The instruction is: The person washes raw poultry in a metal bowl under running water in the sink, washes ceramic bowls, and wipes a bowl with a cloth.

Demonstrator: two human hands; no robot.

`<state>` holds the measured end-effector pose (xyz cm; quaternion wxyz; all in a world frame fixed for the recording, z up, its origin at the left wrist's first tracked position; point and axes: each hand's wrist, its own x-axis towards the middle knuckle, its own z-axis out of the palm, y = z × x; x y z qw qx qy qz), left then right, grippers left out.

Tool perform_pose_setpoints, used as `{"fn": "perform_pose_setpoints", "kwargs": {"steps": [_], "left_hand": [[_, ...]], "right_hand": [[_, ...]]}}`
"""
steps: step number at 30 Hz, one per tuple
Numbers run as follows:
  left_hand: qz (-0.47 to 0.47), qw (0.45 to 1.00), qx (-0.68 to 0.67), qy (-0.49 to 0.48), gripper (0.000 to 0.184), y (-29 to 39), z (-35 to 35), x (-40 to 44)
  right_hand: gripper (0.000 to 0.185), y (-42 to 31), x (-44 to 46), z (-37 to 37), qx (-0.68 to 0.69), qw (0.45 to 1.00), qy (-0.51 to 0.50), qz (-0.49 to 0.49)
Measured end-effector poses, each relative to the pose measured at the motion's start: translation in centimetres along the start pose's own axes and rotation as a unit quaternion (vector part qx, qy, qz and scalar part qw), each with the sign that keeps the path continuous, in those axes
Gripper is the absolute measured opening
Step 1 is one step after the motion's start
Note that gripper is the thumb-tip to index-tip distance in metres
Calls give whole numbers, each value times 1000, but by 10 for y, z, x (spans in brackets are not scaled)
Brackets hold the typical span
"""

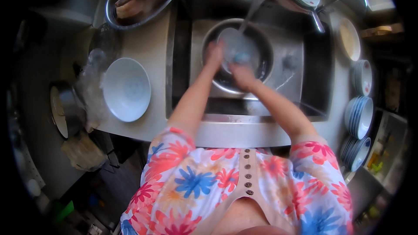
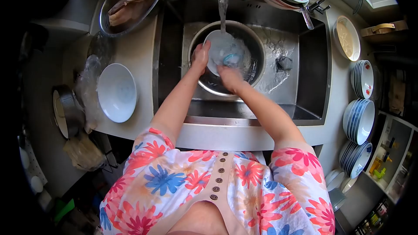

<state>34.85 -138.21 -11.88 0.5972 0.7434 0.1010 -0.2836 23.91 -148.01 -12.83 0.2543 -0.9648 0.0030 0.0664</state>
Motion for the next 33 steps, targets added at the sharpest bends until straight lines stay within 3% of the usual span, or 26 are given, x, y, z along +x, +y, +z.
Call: {"fn": "perform_pose_setpoints", "kwargs": {"steps": [2, 5, 6, 7, 9, 10, 14, 15, 17, 18, 21, 22, 26, 29, 30, 33], "left_hand": [[-25, 999, 27, -16, 66, -2, -1, 10], [8, 998, 45, 32, 67, -4, 5, 4], [40, 993, 94, 62, 67, -7, 8, -7], [71, 983, 144, 90, 66, -9, 7, -15], [34, 993, 106, 34, 66, 0, -2, -13], [22, 997, 80, 6, 66, 1, -7, -6], [-43, 998, 34, -11, 66, 12, -5, -4], [-64, 998, 8, -16, 66, 18, -3, -9], [13, 997, 64, 34, 67, 10, 2, -20], [50, 993, 94, 59, 68, 6, 3, -24], [43, 993, 112, 9, 69, 12, -5, -17], [20, 994, 105, -5, 69, 6, -7, -6], [-76, 995, -29, -65, 72, 15, -9, -10], [-10, 999, 30, 35, 77, -1, 1, -21], [-1, 998, 48, 40, 71, 9, 1, -30], [47, 997, -54, -18, 56, 19, -7, -21]], "right_hand": [[31, 4, 2, 0, -95, 995, 25, 8], [30, -17, 19, -30, -31, 991, -129, 35], [26, -42, 21, -51, 83, 991, -94, 48], [26, -49, 16, -47, 112, 989, -77, 52], [24, -53, 9, -37, 165, 984, -39, 55], [23, -37, -2, -13, 128, 991, 18, 21], [26, -3, 4, -6, -80, 997, -6, -1], [27, -14, 12, -21, -42, 996, -67, 29], [30, -40, 27, -48, 36, 977, -189, 90], [35, -40, 29, -39, 156, 983, -73, 68], [37, -45, 2, -25, 137, 989, -30, 54], [39, -33, -5, -16, 86, 996, -21, 15], [35, -3, 5, -9, -94, 994, -51, 39], [28, -50, 25, -62, 83, 978, -166, 97], [29, -59, 24, -66, 265, 954, -69, 126], [32, -68, 5, -78, 533, 824, -57, 184]]}}
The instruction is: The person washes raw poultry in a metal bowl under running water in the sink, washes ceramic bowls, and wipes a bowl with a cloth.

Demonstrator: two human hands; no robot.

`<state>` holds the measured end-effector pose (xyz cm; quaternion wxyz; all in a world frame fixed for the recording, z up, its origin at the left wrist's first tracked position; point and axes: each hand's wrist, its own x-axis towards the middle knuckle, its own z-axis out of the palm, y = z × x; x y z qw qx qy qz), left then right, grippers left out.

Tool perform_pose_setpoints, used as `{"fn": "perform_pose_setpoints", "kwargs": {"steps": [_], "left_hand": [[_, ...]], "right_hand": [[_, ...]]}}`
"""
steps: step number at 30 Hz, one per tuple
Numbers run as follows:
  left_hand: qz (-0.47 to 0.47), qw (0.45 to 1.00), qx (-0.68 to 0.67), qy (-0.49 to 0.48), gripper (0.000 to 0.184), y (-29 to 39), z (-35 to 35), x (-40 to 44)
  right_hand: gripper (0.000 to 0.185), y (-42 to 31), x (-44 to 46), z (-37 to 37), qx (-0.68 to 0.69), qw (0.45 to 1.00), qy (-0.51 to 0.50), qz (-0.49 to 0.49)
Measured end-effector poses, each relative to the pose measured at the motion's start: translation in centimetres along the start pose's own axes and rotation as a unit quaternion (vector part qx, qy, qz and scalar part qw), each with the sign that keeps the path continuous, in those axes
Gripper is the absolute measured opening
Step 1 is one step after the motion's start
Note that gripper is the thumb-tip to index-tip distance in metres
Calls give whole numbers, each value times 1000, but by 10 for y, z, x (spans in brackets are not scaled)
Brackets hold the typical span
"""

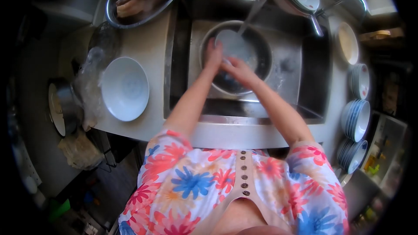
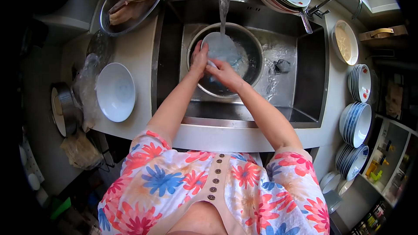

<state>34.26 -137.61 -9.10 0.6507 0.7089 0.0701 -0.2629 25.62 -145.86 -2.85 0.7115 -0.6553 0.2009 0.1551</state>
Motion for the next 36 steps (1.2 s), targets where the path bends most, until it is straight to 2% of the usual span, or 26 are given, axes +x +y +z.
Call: {"fn": "perform_pose_setpoints", "kwargs": {"steps": [1, 2, 3, 4, 5, 6, 10, 13, 15, 16, 18, 19, 22, 23, 25, 26, 27, 28, 29, 30, 32, 33, 34, 35, 36], "left_hand": [[-7, 999, -29, -19, 53, 4, -2, 0], [-14, 997, -59, -44, 52, -4, -8, 11], [-39, 995, -33, -80, 52, -1, -15, 14], [-63, 991, -8, -116, 52, 1, -20, 16], [-100, 985, 7, -144, 51, 9, -20, 10], [-134, 976, 23, -170, 50, 20, -22, 1], [-238, 949, 0, -205, 47, 17, -25, -2], [-330, 910, -39, -248, 44, 4, -25, 13], [-326, 907, -35, -265, 43, 3, -26, 15], [-323, 906, -33, -273, 42, 4, -27, 17], [-244, 933, 41, -259, 44, 19, -18, 5], [-205, 942, 80, -252, 46, 24, -16, -1], [-171, 948, 125, -237, 43, 25, -15, 0], [-129, 957, 122, -231, 49, 19, -15, 3], [-43, 968, 117, -218, 61, 2, -20, 11], [-34, 980, 106, -166, 57, 1, -22, 14], [-23, 989, 94, -112, 53, 1, -25, 17], [-13, 995, 80, -57, 49, 2, -26, 21], [42, 994, 93, -37, 50, 7, -22, 20], [56, 991, 122, -15, 50, 12, -18, 13], [90, 978, 186, 32, 51, 20, -13, -3], [119, 976, 177, 46, 51, 13, -9, -8], [207, 959, 177, 82, 53, -10, -4, -3], [197, 954, 210, 87, 56, -2, -2, -8], [186, 948, 243, 90, 58, 4, 0, -15]], "right_hand": [[30, 22, 4, -14, -30, 998, -46, 12], [28, 33, 1, -24, -151, 987, -50, -8], [26, 43, -3, -33, -270, 961, -54, -28], [24, 54, -6, -43, -385, 920, -58, -47], [18, 76, 1, -56, -499, 852, -15, -157], [14, 56, 1, -58, -582, 800, -4, -146], [11, 40, 53, -86, -661, 691, -13, -294], [16, -5, 69, -77, -636, 669, -70, -379], [26, -10, 81, -77, -613, 659, -85, -427], [27, -11, 84, -75, -591, 699, -86, -394], [28, -13, 90, -68, -542, 771, -91, -322], [25, 6, 94, -68, -557, 786, -98, -249], [26, 16, 89, -70, -460, 851, -48, -251], [26, 15, 84, -73, -438, 867, -54, -231], [26, 24, 71, -80, -260, 964, -21, -52], [26, 32, 63, -79, -162, 986, -4, 40], [26, 51, 55, -74, -69, 997, 11, 18], [28, 67, 54, -65, 91, 989, 65, 92], [30, 83, 54, -56, 253, 946, 144, 146], [32, 82, 50, -44, 261, 946, 148, 125], [33, 95, 51, -22, 423, 869, 185, 176], [33, 92, 47, -7, 499, 836, 133, 187], [32, 88, 42, 5, 569, 794, 81, 197], [31, 87, 43, 11, 615, 762, 65, 192], [28, 92, 44, 7, 582, 787, 83, 187]]}}
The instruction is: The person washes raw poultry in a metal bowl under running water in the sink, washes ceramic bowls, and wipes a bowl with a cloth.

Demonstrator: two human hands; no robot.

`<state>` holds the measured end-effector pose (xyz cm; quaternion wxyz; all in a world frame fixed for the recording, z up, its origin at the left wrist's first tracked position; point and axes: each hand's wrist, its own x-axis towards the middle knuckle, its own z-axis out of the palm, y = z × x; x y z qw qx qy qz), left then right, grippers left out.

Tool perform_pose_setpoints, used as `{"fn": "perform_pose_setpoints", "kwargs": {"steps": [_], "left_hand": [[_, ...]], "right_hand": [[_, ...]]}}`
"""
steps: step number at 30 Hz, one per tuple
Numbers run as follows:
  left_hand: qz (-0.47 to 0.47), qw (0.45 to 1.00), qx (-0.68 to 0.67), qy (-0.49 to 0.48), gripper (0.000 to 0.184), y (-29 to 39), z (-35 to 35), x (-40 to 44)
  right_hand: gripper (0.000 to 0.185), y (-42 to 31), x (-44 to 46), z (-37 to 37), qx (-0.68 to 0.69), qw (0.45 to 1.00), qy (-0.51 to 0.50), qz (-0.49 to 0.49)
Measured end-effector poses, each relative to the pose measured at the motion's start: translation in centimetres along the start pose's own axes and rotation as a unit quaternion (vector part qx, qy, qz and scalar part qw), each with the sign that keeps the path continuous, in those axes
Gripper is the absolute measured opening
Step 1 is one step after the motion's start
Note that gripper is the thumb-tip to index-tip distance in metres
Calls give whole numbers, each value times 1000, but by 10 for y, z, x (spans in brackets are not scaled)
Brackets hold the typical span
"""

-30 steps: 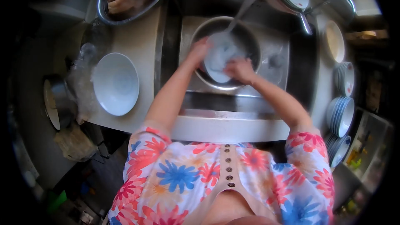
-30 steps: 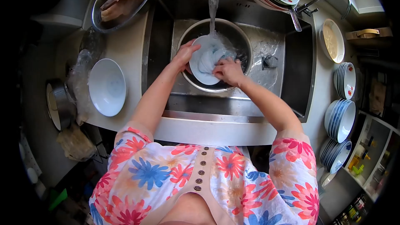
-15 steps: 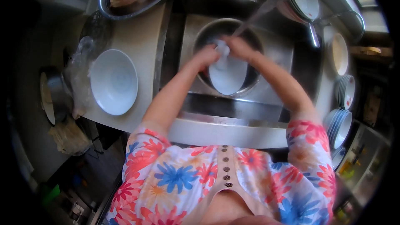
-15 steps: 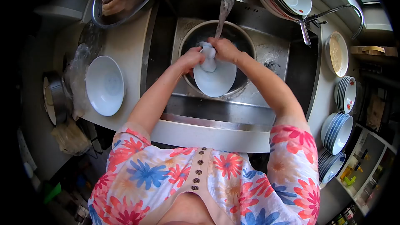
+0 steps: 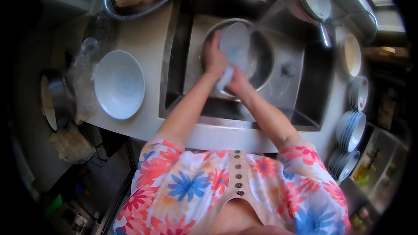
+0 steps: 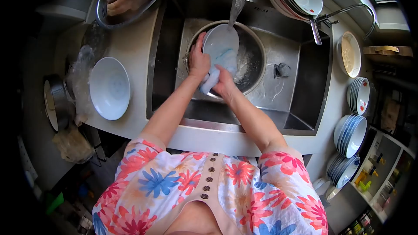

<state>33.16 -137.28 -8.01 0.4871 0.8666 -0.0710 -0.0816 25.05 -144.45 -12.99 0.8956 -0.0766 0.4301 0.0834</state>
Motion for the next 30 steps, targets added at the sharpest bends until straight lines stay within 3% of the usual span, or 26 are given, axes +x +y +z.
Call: {"fn": "perform_pose_setpoints", "kwargs": {"steps": [2, 3, 4, 5, 6, 7, 8, 9, 10, 11, 12, 13, 15, 17, 18, 19, 20, 22, 24, 26, 28, 29, 30], "left_hand": [[28, 998, -42, -26, 60, -5, -4, 0], [45, 996, -62, -36, 60, -4, -8, 3], [35, 994, -35, -96, 63, -2, -11, 4], [20, 987, -5, -157, 65, 4, -20, 3], [6, 977, 25, -210, 67, 7, -27, 4], [28, 972, 1, -233, 67, 6, -26, 7], [14, 960, 50, -275, 63, 17, -26, 12], [100, 951, 115, -269, 57, 4, -8, 17], [67, 937, 148, -310, 54, 23, -15, 22], [73, 932, 136, -327, 53, 28, -19, 30], [86, 927, 123, -345, 52, 28, -22, 39], [66, 938, 100, -324, 52, 25, -23, 44], [33, 955, 51, -290, 52, 11, -21, 47], [-60, 972, -143, -177, 52, -6, -9, 33], [-104, 958, -238, -117, 52, -16, 3, 22], [-158, 954, -242, -86, 52, -27, 23, 12], [-104, 966, -234, -32, 56, -45, 54, 4], [-83, 986, -144, 3, 58, -28, 43, 3], [-47, 994, -94, -22, 54, -16, 23, 3], [-38, 996, -56, -62, 50, -5, 7, 3], [42, 995, 50, -82, 46, -3, -1, 5], [5, 990, 28, -139, 39, 4, -14, 7], [33, 984, 109, -138, 33, 15, -21, 8]], "right_hand": [[23, -18, 15, -6, -78, 996, 25, -45], [27, -30, 11, 1, -170, 977, 62, -114], [31, -43, 4, 1, -257, 944, 101, -180], [38, -63, 7, -7, -364, 907, 99, -186], [32, -76, -19, 19, -512, 824, 132, -204], [31, -100, -10, 10, -624, 742, 33, -243], [27, -108, -25, 34, -763, 564, -19, -316], [21, -128, 4, 22, -851, 257, -126, -440], [16, -122, -2, 37, -825, 386, -85, -404], [18, -111, -23, 60, -813, 463, -5, -351], [23, -121, -16, 51, -824, 425, -20, -375], [25, -127, -13, 45, -800, 434, -18, -414], [23, -125, -9, 26, -683, 608, -3, -404], [24, -101, -6, 5, -485, 788, 35, -377], [24, -88, -2, 0, -373, 857, 56, -351], [25, -77, 8, -3, -280, 911, 69, -296], [26, -65, 15, -3, -182, 951, 82, -238], [27, -45, 6, 0, -143, 971, 25, -191], [26, -55, 22, -9, -104, 992, 40, -59], [28, -75, 46, -22, -192, 977, 11, -90], [28, -97, 43, -26, -329, 931, -18, -158], [28, -107, 32, -17, -417, 890, 12, -186], [28, -112, 13, 6, -532, 811, 26, -243]]}}
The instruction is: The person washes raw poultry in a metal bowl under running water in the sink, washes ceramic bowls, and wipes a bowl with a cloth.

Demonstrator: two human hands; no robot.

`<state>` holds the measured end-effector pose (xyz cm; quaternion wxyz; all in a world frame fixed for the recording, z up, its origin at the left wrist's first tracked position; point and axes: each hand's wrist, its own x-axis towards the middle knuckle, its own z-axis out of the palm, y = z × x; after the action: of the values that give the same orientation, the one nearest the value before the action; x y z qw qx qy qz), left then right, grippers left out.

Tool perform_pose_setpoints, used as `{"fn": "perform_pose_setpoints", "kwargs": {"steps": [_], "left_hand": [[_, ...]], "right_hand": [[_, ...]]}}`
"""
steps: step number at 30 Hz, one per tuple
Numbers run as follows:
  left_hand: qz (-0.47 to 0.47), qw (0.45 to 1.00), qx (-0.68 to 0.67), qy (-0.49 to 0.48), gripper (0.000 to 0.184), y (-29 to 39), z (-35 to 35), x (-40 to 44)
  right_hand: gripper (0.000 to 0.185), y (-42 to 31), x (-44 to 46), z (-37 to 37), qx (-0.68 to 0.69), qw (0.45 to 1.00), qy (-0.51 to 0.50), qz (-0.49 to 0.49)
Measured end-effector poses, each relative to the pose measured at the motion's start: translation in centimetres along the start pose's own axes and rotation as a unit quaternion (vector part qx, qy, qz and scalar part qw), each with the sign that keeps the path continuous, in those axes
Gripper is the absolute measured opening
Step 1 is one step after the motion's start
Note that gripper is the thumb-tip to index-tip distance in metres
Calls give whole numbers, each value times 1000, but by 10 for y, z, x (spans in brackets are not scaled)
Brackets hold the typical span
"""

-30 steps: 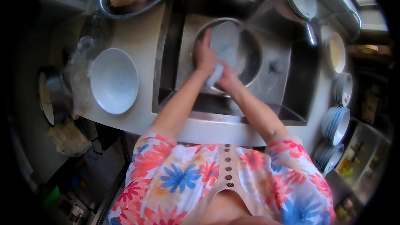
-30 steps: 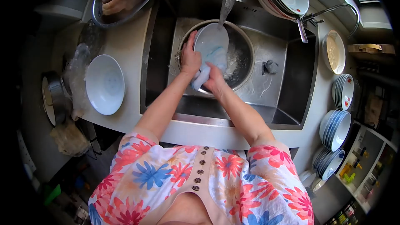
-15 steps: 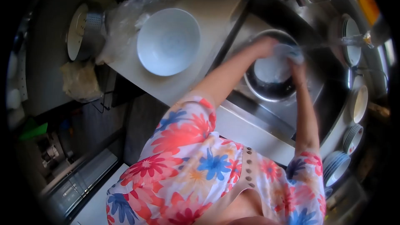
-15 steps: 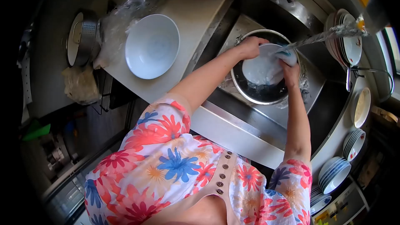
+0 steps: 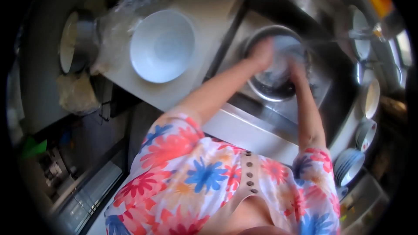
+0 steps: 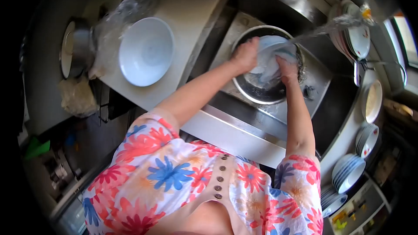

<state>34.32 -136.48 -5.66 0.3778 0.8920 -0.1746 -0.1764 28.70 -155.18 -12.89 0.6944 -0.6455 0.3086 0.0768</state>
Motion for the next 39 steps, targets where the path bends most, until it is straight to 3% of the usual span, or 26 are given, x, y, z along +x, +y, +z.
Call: {"fn": "perform_pose_setpoints", "kwargs": {"steps": [2, 5, 8, 9, 12, 13, 16, 17, 21, 24, 27, 30, 32, 34, 35, 37, 38, 39], "left_hand": [[0, 998, 49, -39, 26, 10, -15, 2], [57, 994, 94, -6, 37, 18, -23, 3], [158, 977, 138, 33, 48, 23, -33, -9], [184, 971, 146, 36, 52, 22, -33, -12], [264, 946, 179, 56, 48, 25, -39, -25], [298, 933, 188, 76, 46, 20, -37, -28], [362, 905, 196, 108, 38, 19, -39, -38], [382, 894, 201, 120, 38, 20, -40, -40], [456, 856, 212, 119, 37, 30, -51, -52], [496, 838, 202, 101, 36, 43, -65, -61], [502, 847, 159, 71, 38, 56, -89, -71], [511, 834, 153, 138, 40, 58, -124, -79], [467, 864, 94, 161, 46, 53, -153, -89], [347, 909, 18, 231, 49, 46, -181, -113], [293, 913, -81, 272, 48, 45, -197, -123], [130, 898, -246, 340, 47, 30, -225, -146], [24, 877, -309, 367, 47, 15, -239, -158], [-10, 858, -349, 376, 46, -14, -254, -166]], "right_hand": [[28, -50, -20, 7, -274, 956, 27, -105], [30, -60, -19, -8, -363, 904, -19, -225], [34, -80, -34, -21, -597, 781, -127, -134], [32, -87, -35, -22, -651, 742, -142, -64], [30, -108, -42, -26, -641, 748, -157, -69], [28, -100, -40, -36, -558, 819, -106, -80], [29, -109, -61, -35, -509, 850, -57, -125], [27, -102, -64, -38, -509, 845, -46, -154], [25, -88, -99, -44, -517, 852, 1, -85], [25, -84, -139, -51, -602, 778, 83, -159], [24, -85, -175, -71, -511, 840, 127, -130], [22, -75, -203, -97, -451, 865, 172, -135], [22, -71, -223, -112, -408, 882, 196, -129], [21, -63, -244, -131, -357, 886, 248, -161], [20, -68, -258, -141, -420, 842, 297, -163], [20, -64, -287, -183, -335, 846, 362, -204], [20, -68, -305, -203, -322, 835, 409, -180], [21, -78, -326, -217, -326, 824, 437, -155]]}}
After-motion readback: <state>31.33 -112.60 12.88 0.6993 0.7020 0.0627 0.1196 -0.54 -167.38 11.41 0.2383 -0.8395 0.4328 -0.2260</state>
